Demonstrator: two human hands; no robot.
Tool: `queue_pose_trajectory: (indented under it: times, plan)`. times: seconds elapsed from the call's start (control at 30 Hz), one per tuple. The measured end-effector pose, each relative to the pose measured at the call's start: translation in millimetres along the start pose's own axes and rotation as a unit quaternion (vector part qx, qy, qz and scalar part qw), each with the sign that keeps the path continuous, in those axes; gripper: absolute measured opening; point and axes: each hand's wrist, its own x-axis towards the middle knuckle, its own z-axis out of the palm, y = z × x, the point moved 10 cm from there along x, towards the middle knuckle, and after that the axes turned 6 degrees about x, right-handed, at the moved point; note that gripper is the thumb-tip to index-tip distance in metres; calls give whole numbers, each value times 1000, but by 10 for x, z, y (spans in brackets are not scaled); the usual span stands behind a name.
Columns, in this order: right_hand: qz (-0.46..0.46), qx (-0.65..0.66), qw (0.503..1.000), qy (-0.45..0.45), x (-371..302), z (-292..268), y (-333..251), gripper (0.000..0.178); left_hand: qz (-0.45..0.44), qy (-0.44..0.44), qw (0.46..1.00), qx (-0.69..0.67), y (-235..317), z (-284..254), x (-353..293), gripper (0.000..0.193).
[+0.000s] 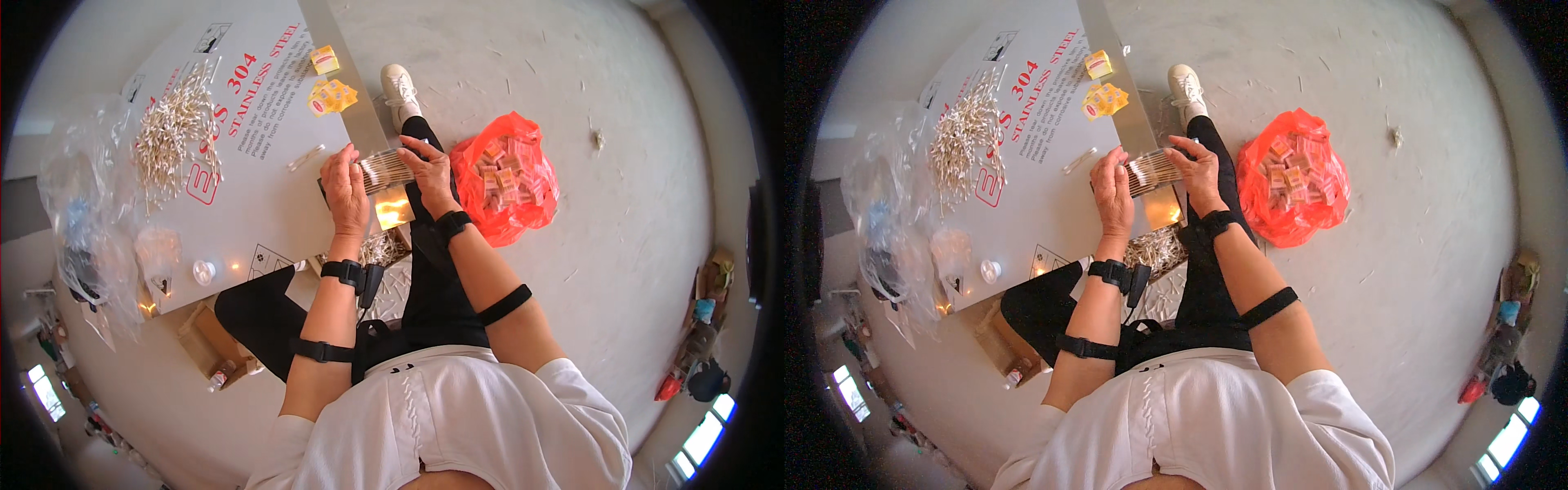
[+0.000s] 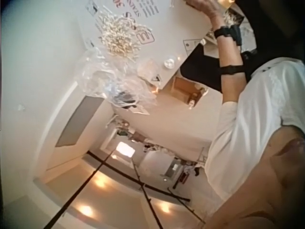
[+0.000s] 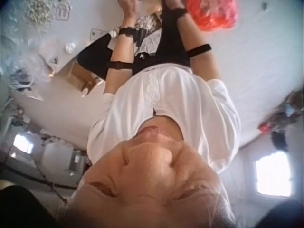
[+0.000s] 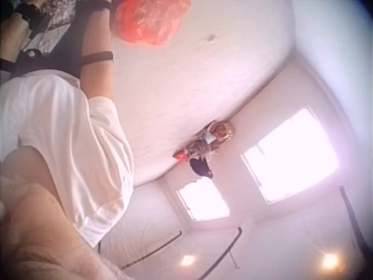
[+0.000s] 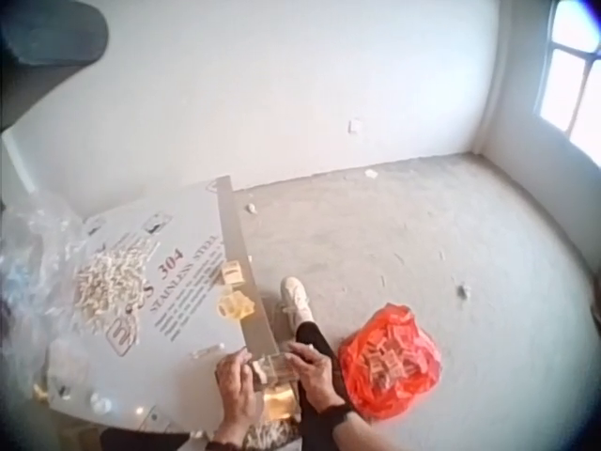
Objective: The recorder is organizing and packing cotton swabs into small plastic boxes and applying product labels.
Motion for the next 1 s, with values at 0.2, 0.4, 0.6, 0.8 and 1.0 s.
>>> queue_pose_trajectory:
  times: [0.2,0.4,0.6,0.8,1.0]
  plan:
    - [8,7,1000,5,-16,-1,9,28,7,-14,1000,-1,24,21,2,33]
    - [13,23,999,20,-25,-16,14,28,-25,-57,997,-38,-35,112,-6,35]
    - [7,120,992,31,-10,-42,31,27,-89,65,982,-152,-104,-66,-12,46]
    - [12,136,990,29,-23,-17,62,23,-92,48,970,-218,-66,73,10,54]
    - [32,151,988,26,-38,-29,104,17,-83,108,970,-204,-34,-105,-32,36]
